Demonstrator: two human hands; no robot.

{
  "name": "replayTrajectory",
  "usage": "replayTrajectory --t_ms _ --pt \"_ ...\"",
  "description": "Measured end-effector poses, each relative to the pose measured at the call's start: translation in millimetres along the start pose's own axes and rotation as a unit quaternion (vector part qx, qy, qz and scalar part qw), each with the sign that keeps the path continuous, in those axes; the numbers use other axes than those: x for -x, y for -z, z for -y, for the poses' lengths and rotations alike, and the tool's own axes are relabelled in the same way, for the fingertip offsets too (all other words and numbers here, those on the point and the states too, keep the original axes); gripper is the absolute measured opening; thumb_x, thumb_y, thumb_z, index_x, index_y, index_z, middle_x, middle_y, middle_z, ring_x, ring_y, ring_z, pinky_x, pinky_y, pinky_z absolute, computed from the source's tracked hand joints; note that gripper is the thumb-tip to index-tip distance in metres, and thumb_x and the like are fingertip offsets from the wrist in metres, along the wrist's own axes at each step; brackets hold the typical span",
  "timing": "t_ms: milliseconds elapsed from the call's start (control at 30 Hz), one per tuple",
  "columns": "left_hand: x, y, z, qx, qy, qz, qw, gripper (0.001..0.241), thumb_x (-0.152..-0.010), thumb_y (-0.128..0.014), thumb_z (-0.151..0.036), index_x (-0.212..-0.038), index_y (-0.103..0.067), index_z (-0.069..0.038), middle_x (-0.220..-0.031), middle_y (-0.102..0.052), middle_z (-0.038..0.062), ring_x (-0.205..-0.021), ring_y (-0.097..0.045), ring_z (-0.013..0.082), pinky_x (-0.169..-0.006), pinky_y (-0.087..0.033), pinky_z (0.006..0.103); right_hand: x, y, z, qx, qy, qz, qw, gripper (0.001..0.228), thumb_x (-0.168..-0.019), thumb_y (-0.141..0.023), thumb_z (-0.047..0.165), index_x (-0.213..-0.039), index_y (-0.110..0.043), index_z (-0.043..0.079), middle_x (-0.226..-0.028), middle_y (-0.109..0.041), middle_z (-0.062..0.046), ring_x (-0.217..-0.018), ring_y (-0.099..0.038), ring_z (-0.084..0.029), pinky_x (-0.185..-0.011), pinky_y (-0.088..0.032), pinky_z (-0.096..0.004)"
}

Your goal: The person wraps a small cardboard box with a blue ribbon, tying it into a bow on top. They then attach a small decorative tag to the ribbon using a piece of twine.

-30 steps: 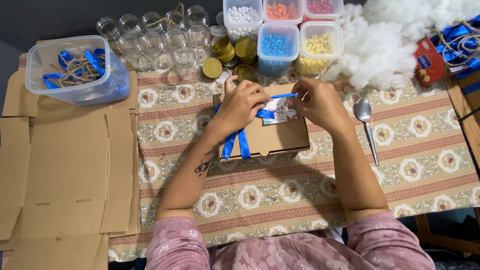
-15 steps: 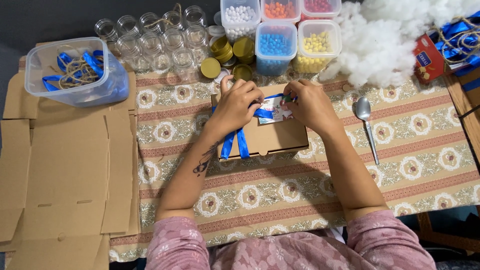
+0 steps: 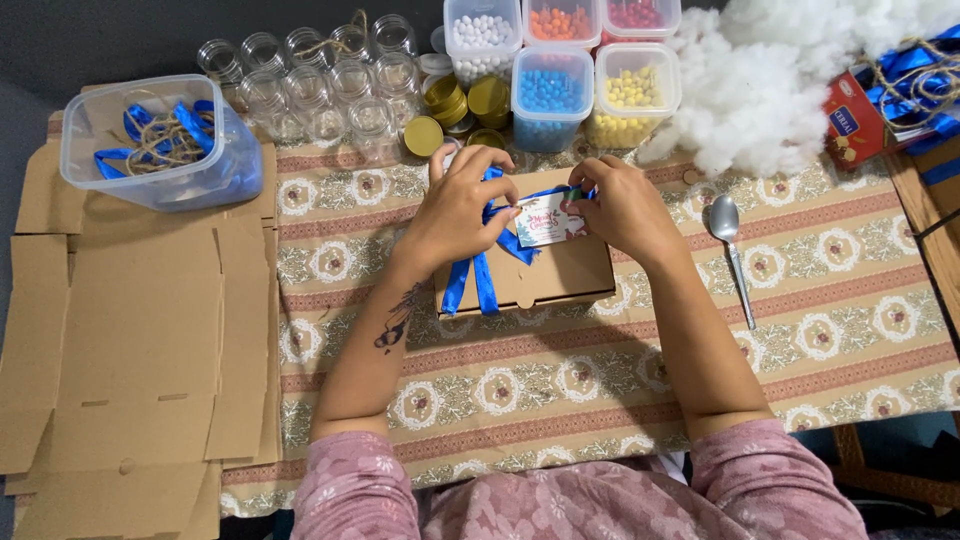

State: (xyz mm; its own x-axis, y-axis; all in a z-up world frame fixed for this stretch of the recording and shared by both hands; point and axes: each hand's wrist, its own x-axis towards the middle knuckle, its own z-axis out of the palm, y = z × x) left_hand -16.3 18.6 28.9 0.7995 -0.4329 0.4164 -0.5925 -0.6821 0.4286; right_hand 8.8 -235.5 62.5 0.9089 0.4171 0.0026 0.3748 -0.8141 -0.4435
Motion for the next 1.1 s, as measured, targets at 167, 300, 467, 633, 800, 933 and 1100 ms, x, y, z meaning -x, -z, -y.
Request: replayTrajectory --t_ms 167,300,467,633,800,933,1100 --pt "8.1 14.0 5.1 -0.017 0.005 -0.064 0.998 0.01 -0.095 -0.067 -0.025 -0.104 -0.067 -0.021 -0.125 -0.055 0.001 -0.127 -0.05 0.025 -0.11 -0.026 0.0531 4.1 16.0 -7.1 -0.025 -0.018 -0.021 0.999 0.026 -0.088 -0.074 0.006 -0.113 -0.07 0.007 -0.101 -0.067 -0.015 -0.089 -0.072 -0.037 -0.077 -0.057 -0.049" --pt "32.1 21.3 3.4 0.013 0.041 -0.097 0.994 0.02 -0.099 -0.063 -0.018 -0.118 -0.066 -0.02 -0.132 -0.053 0.003 -0.129 -0.053 0.0281 -0.109 -0.034 0.0504 7.0 23.7 -19.1 -0.043 -0.012 -0.049 0.998 0.024 -0.093 -0.074 0.012 -0.116 -0.071 0.009 -0.106 -0.068 -0.012 -0.089 -0.073 -0.033 -0.079 -0.057 -0.045" --pt "76.9 2.5 5.0 0.138 0.132 -0.167 0.967 0.037 -0.1 -0.057 -0.007 -0.137 -0.055 -0.01 -0.143 -0.047 0.016 -0.136 -0.048 0.042 -0.113 -0.035 0.0572 10.5 27.4 -6.0 -0.047 0.055 -0.071 0.995 0.022 -0.092 -0.075 0.009 -0.114 -0.072 0.008 -0.105 -0.066 -0.015 -0.095 -0.072 -0.038 -0.083 -0.057 -0.047" --pt "106.0 -17.1 -6.7 0.24 0.209 -0.225 0.921 0.051 -0.101 -0.054 -0.002 -0.149 -0.039 -0.005 -0.149 -0.037 0.024 -0.14 -0.039 0.05 -0.115 -0.034 0.0615 4.0 -6.7 -17.0 -0.038 0.129 -0.042 0.99 0.018 -0.09 -0.074 0.009 -0.109 -0.074 0.007 -0.104 -0.065 -0.019 -0.102 -0.068 -0.045 -0.09 -0.054 -0.052" --pt "119.2 -50.3 -9.4 0.404 0.282 -0.228 0.84 0.064 -0.106 -0.051 -0.018 -0.161 -0.019 -0.012 -0.164 -0.017 0.031 -0.151 -0.012 0.0543 -0.118 -0.005 0.073 9.9 -31.9 -49.7 -0.147 0.107 -0.106 0.978 0.023 -0.099 -0.075 0.029 -0.12 -0.074 0.02 -0.114 -0.065 -0.009 -0.113 -0.064 -0.036 -0.098 -0.05 -0.048" --pt "112.6 -43.9 -28.3 0.457 0.269 -0.228 0.817 0.072 -0.109 -0.051 -0.031 -0.165 -0.011 -0.011 -0.167 -0.006 0.031 -0.153 -0.001 0.0502 -0.122 0.0 0.0649 29.2 -61.2 -56.7 -0.338 0.017 -0.16 0.927 0.037 -0.105 -0.064 0.024 -0.142 -0.061 0.016 -0.135 -0.058 -0.011 -0.128 -0.056 -0.029 -0.106 -0.046 -0.043" --pt "113.8 -51.3 -25.1 0.485 0.296 -0.249 0.784 0.076 -0.107 -0.052 -0.042 -0.166 -0.013 -0.015 -0.17 -0.003 0.024 -0.155 0.006 0.0443 -0.122 0.012 0.0577 58.0 -100.7 -54.7 -0.587 -0.027 -0.13 0.799 0.062 -0.109 -0.047 0.048 -0.159 -0.04 0.011 -0.155 -0.042 -0.022 -0.149 -0.03 -0.04 -0.122 -0.021 -0.057"
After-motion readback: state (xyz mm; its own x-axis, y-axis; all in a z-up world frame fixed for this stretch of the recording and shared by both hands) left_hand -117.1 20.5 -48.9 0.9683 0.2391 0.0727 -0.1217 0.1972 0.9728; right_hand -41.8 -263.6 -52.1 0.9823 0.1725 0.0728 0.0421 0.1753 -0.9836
